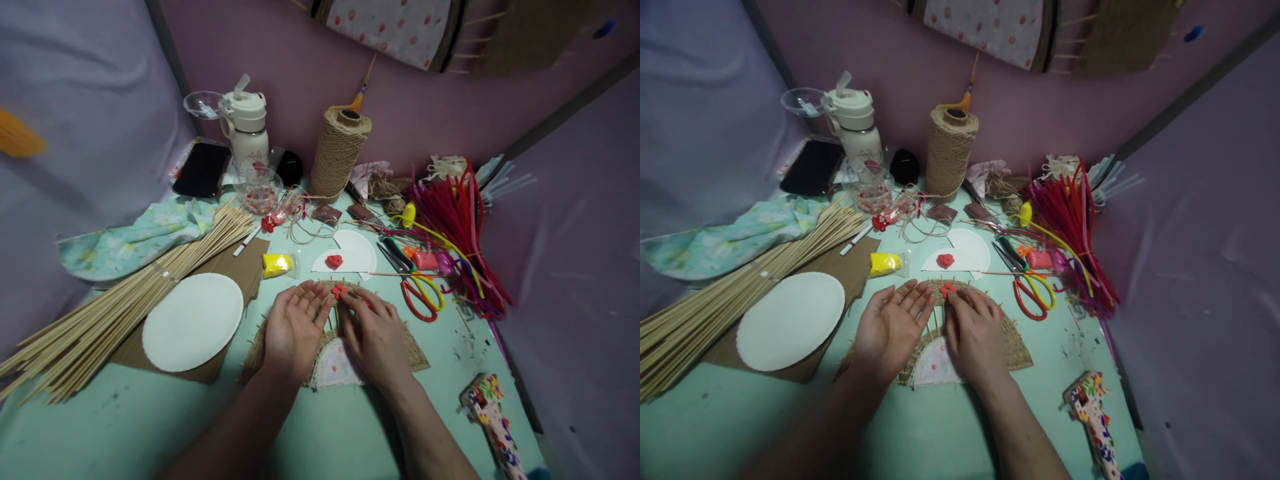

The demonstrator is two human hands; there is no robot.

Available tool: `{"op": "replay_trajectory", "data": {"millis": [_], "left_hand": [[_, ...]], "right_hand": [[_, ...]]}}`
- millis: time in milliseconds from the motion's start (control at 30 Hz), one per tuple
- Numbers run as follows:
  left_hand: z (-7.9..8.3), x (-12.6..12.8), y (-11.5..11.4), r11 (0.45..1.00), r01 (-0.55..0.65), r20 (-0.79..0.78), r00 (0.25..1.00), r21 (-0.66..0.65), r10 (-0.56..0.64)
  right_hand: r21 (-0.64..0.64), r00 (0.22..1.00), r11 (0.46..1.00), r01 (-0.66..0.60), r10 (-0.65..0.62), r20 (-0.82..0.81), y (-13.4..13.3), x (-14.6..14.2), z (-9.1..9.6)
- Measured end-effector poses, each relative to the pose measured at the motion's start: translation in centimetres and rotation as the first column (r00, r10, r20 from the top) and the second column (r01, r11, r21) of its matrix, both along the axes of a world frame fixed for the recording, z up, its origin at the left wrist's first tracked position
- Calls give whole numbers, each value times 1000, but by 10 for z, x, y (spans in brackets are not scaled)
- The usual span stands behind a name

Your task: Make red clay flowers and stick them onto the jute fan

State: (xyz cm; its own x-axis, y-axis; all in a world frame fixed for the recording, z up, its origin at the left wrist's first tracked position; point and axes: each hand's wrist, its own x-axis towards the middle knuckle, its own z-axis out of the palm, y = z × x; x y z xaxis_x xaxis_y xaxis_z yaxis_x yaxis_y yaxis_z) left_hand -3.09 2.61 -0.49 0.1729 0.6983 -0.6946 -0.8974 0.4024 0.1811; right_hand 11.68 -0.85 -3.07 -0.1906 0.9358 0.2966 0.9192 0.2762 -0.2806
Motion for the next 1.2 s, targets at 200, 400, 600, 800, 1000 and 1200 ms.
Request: {"op": "replay_trajectory", "data": {"millis": [200, 400, 600, 800, 1000, 1200], "left_hand": [[-1, 0, 0, 1000, -1, 0, 1000, 5, 1], [0, 0, 1, 1000, -5, -5, 1000, 0, 5], [0, 0, 2, 1000, 2, -3, 1000, -7, -2], [-1, -1, 1, 1000, 9, 6, 1000, 11, -9], [1, -3, 0, 998, 26, 7, 1000, 53, -26], [0, 1, -3, 977, 75, -188, 981, 201, -36]], "right_hand": [[64, 999, 998, 20, -18, -31, -1, 3, 3], [44, 1000, 999, 11, -11, -5, 0, 2, 2], [34, 1000, 999, 19, -19, 10, -1, 1, 2], [48, 998, 997, 61, -60, -13, 1, 2, 0], [24, 989, 995, 98, -95, -111, 4, 2, -1], [292, 870, 880, 376, -227, -438, 5, 16, 5]]}}
